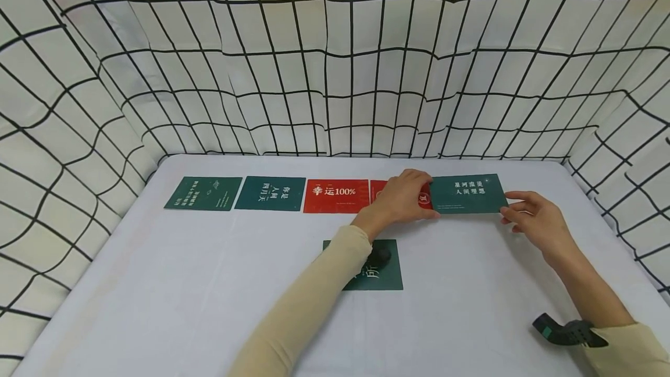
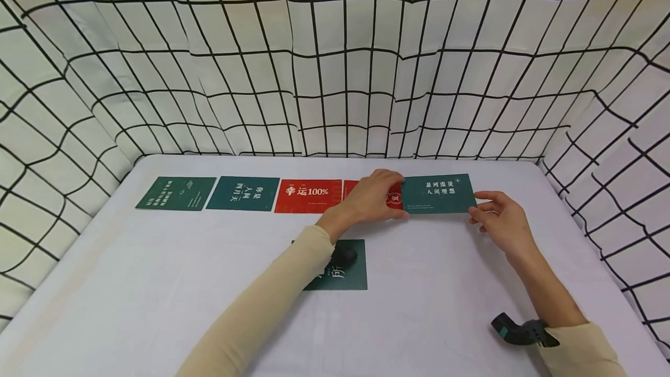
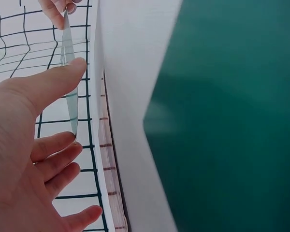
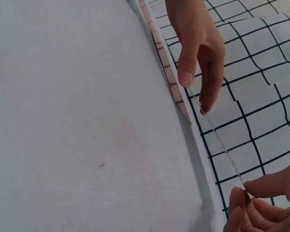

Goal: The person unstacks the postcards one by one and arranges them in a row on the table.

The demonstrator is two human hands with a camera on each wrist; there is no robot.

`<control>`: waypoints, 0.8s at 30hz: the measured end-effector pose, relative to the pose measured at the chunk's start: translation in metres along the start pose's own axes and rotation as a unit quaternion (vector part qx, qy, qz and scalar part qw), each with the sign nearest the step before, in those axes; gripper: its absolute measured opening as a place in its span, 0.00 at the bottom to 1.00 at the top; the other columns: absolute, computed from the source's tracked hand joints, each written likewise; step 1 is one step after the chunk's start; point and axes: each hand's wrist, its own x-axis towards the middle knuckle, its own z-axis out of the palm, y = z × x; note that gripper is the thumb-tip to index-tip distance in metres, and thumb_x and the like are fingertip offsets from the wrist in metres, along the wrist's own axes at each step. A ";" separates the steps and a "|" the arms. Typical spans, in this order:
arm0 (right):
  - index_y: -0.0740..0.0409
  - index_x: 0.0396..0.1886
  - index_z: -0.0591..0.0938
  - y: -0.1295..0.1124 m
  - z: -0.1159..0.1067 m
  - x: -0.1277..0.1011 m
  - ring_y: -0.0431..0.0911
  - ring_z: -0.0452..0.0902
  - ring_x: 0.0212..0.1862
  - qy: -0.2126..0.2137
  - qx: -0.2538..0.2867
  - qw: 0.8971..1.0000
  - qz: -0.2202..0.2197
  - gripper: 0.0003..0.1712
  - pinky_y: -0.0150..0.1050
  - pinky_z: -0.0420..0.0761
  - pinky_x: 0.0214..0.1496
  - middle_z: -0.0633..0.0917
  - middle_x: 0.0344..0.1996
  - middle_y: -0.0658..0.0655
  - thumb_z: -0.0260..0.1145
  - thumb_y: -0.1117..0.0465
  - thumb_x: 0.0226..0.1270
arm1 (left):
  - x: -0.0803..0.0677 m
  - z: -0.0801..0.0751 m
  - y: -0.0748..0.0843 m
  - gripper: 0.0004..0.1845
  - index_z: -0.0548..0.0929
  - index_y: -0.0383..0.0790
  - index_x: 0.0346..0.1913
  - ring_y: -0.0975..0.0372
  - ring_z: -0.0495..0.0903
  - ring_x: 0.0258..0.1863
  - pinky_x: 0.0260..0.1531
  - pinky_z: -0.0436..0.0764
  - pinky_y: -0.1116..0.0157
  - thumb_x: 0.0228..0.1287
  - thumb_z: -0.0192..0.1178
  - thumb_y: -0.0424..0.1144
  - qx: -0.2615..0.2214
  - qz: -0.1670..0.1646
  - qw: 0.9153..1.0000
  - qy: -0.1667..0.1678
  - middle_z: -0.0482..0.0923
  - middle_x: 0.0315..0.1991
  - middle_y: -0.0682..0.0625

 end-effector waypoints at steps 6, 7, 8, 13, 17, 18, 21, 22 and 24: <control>0.68 0.75 0.67 0.004 -0.003 0.003 0.31 0.82 0.33 -0.003 0.001 1.000 0.010 0.33 0.28 0.84 0.35 0.87 0.48 0.65 0.61 0.54 0.81 | 0.005 0.002 0.004 0.46 0.69 0.49 0.77 0.60 0.64 0.78 0.77 0.71 0.54 0.59 0.73 0.60 0.005 -0.002 1.000 -0.009 0.70 0.76 0.54; 0.68 0.75 0.67 0.004 -0.004 0.003 0.31 0.82 0.33 -0.003 0.001 1.000 0.011 0.33 0.29 0.84 0.35 0.87 0.47 0.63 0.61 0.54 0.80 | 0.006 0.002 0.005 0.46 0.69 0.49 0.77 0.60 0.64 0.78 0.77 0.71 0.55 0.59 0.73 0.60 0.007 -0.003 1.000 -0.011 0.70 0.76 0.54; 0.68 0.75 0.67 0.005 -0.004 0.004 0.31 0.82 0.33 -0.004 0.002 1.000 0.012 0.33 0.29 0.83 0.34 0.88 0.46 0.60 0.61 0.54 0.80 | 0.007 0.003 0.005 0.46 0.69 0.49 0.77 0.60 0.63 0.78 0.77 0.71 0.55 0.59 0.73 0.60 0.009 -0.004 1.000 -0.012 0.69 0.76 0.54; 0.69 0.74 0.67 0.006 -0.005 0.006 0.35 0.81 0.32 -0.007 0.000 1.000 0.016 0.32 0.30 0.82 0.33 0.88 0.40 0.51 0.61 0.55 0.80 | 0.010 0.005 0.006 0.46 0.68 0.50 0.77 0.61 0.63 0.78 0.77 0.70 0.55 0.59 0.73 0.61 0.015 -0.008 1.000 -0.013 0.69 0.76 0.55; 0.69 0.75 0.67 0.009 -0.005 0.007 0.39 0.81 0.30 -0.011 -0.005 1.000 0.019 0.32 0.31 0.81 0.32 0.88 0.40 0.52 0.60 0.56 0.80 | 0.012 0.007 0.007 0.45 0.69 0.50 0.77 0.62 0.63 0.78 0.77 0.70 0.55 0.59 0.72 0.61 0.017 -0.013 1.000 -0.016 0.69 0.76 0.56; 0.69 0.75 0.67 0.009 -0.005 0.007 0.39 0.80 0.30 -0.011 -0.006 1.000 0.019 0.32 0.31 0.81 0.32 0.88 0.40 0.53 0.60 0.56 0.80 | 0.012 0.007 0.008 0.45 0.69 0.51 0.77 0.62 0.63 0.78 0.77 0.70 0.54 0.59 0.72 0.61 0.017 -0.015 1.000 -0.018 0.69 0.76 0.56; 0.70 0.75 0.66 0.011 -0.006 0.008 0.38 0.80 0.31 -0.013 -0.009 1.000 0.021 0.32 0.30 0.81 0.32 0.88 0.41 0.54 0.60 0.56 0.81 | 0.014 0.008 0.009 0.45 0.68 0.51 0.77 0.62 0.62 0.78 0.78 0.69 0.53 0.60 0.72 0.62 0.022 -0.019 0.999 -0.024 0.68 0.77 0.56; 0.70 0.75 0.66 0.012 -0.006 0.008 0.38 0.80 0.31 -0.014 -0.010 1.000 0.022 0.32 0.30 0.81 0.33 0.87 0.41 0.53 0.60 0.56 0.81 | 0.014 0.009 0.009 0.46 0.68 0.51 0.77 0.62 0.62 0.78 0.78 0.68 0.53 0.60 0.72 0.62 0.023 -0.020 0.999 -0.026 0.68 0.77 0.56; 0.70 0.75 0.66 0.012 -0.007 0.009 0.36 0.80 0.32 -0.019 -0.010 0.999 0.024 0.33 0.29 0.81 0.33 0.87 0.42 0.53 0.60 0.55 0.81 | 0.014 0.009 0.010 0.45 0.67 0.51 0.78 0.62 0.62 0.79 0.79 0.68 0.52 0.60 0.71 0.62 0.026 -0.023 0.999 -0.028 0.68 0.77 0.56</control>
